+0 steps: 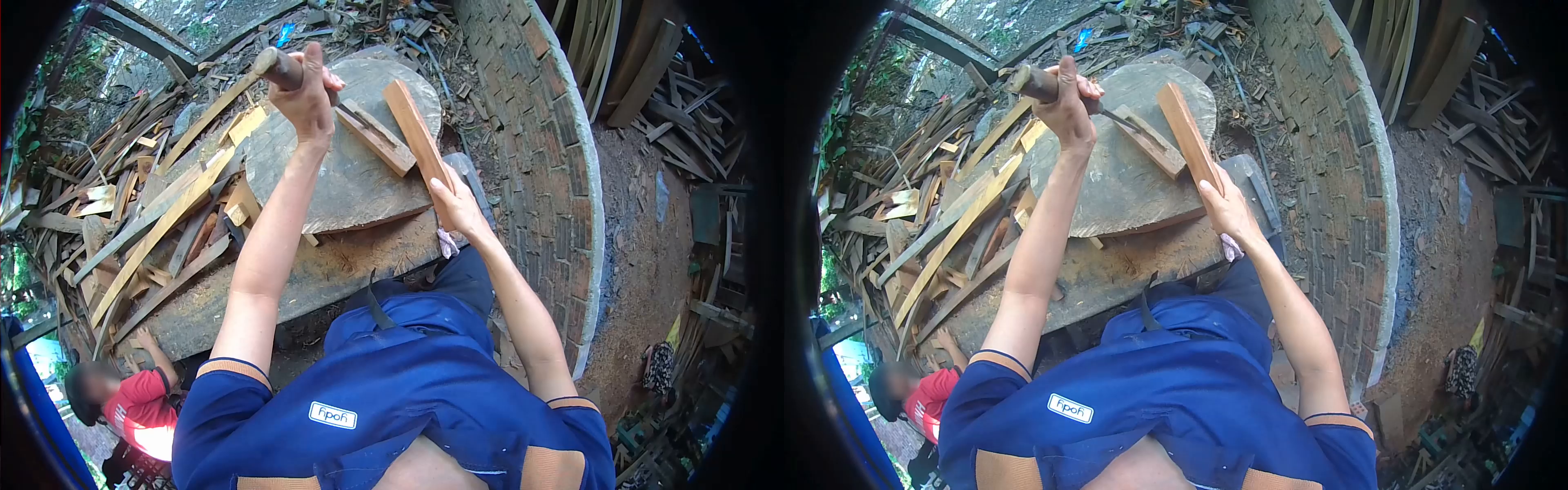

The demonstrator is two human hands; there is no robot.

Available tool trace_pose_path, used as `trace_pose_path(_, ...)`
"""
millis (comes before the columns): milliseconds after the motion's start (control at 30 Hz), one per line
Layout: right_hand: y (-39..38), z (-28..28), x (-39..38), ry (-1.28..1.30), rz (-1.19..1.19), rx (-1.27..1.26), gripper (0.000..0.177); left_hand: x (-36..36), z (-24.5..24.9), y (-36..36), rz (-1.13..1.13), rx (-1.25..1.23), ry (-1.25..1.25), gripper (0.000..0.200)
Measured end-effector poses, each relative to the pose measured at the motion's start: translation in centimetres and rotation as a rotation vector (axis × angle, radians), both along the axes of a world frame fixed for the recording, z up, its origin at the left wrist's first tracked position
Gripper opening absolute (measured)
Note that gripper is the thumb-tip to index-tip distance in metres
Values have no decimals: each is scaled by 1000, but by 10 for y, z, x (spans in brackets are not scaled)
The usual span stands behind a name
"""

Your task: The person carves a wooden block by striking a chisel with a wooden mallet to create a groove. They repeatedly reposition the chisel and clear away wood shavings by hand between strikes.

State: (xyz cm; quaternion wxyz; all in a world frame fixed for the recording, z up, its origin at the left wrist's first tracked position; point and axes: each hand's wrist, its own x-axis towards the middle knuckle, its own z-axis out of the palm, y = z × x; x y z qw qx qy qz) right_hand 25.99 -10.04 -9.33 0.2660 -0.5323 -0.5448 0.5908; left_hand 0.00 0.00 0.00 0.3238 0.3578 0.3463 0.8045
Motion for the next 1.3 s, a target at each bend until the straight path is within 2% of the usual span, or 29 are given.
trace_pose_path(67, 2, -5, 2, -73, 33, 79, 75, 5, -2, -7, 30, -13, 43, 23)
trace_pose_path(100, 17, 15, -4, -69, 41, 111, 75, 5, 5, -4, 40, 18, 46, 23)
trace_pose_path(167, 27, 85, -15, -228, 102, -132, 61, 11, 5, -17, 64, 5, 21, 22)
trace_pose_path(233, 36, 126, -24, -218, 86, 124, 57, 17, 8, -27, 71, -19, 9, 21)
trace_pose_path(300, 33, 190, -38, -96, 79, 375, 57, 22, 12, -33, 150, -99, 132, 19)
trace_pose_path(367, 37, 216, -48, 6, 57, 870, 56, 27, 5, -28, 108, -42, 104, 18)
trace_pose_path(467, 24, 240, -54, -101, 84, 1026, 56, 36, 5, -24, 113, -26, 170, 17)
trace_pose_path(500, 17, 245, -50, -393, 163, 1031, 54, 36, -3, -20, 111, -16, 166, 17)
trace_pose_path(567, 19, 246, -37, -734, 360, 998, 55, 34, -20, -9, 246, 166, 367, 18)
trace_pose_path(600, 18, 251, -34, -743, 358, 1004, 55, 45, 8, -26, 111, 111, 151, 15)
trace_pose_path(633, 18, 259, -32, -696, 316, 1040, 55, 45, 10, -24, 120, 115, 140, 15)
trace_pose_path(667, 15, 261, -31, -643, 274, 1060, 56, 42, 8, -26, 86, 11, 161, 13)
trace_pose_path(700, 13, 257, -33, -642, 279, 1051, 56, 39, 5, -27, 49, -93, 188, 15)
trace_pose_path(767, 11, 248, -38, -193, 130, 1067, 58, 39, 1, -27, 29, -112, 218, 16)
trace_pose_path(833, 11, 244, -30, -749, 387, 801, 56, 45, 3, -22, 206, 159, 238, 12)
trace_pose_path(900, 11, 226, -22, -611, 343, 742, 56, 37, -7, -14, 258, 145, 302, 13)
trace_pose_path(933, 11, 218, -19, -617, 350, 748, 56, 35, -3, -21, 142, 60, 213, 12)
trace_pose_path(967, 6, 207, -18, -483, 253, 692, 57, 32, -2, -31, 24, -39, 129, 12)
trace_pose_path(1000, 3, 194, -19, -345, 155, 639, 58, 27, 0, -30, 14, -70, 154, 13)
trace_pose_path(1033, 4, 176, -17, -339, 159, 637, 58, 22, 2, -30, 19, -74, 158, 13)
trace_pose_path(1100, 6, 135, -8, -244, 121, 371, 58, 17, 6, -29, -42, 13, 90, 13)
trace_pose_path(1200, -8, 85, -3, -211, 78, 213, 58, -3, 0, -22, -17, -22, -49, 16)
trace_pose_path(1233, -12, 53, 0, -209, 80, 362, 59, -13, -3, -19, 16, -35, -138, 17)
trace_pose_path(1300, -25, 43, -1, -110, 84, 176, 60, -31, -13, -15, 89, -70, -256, 23)
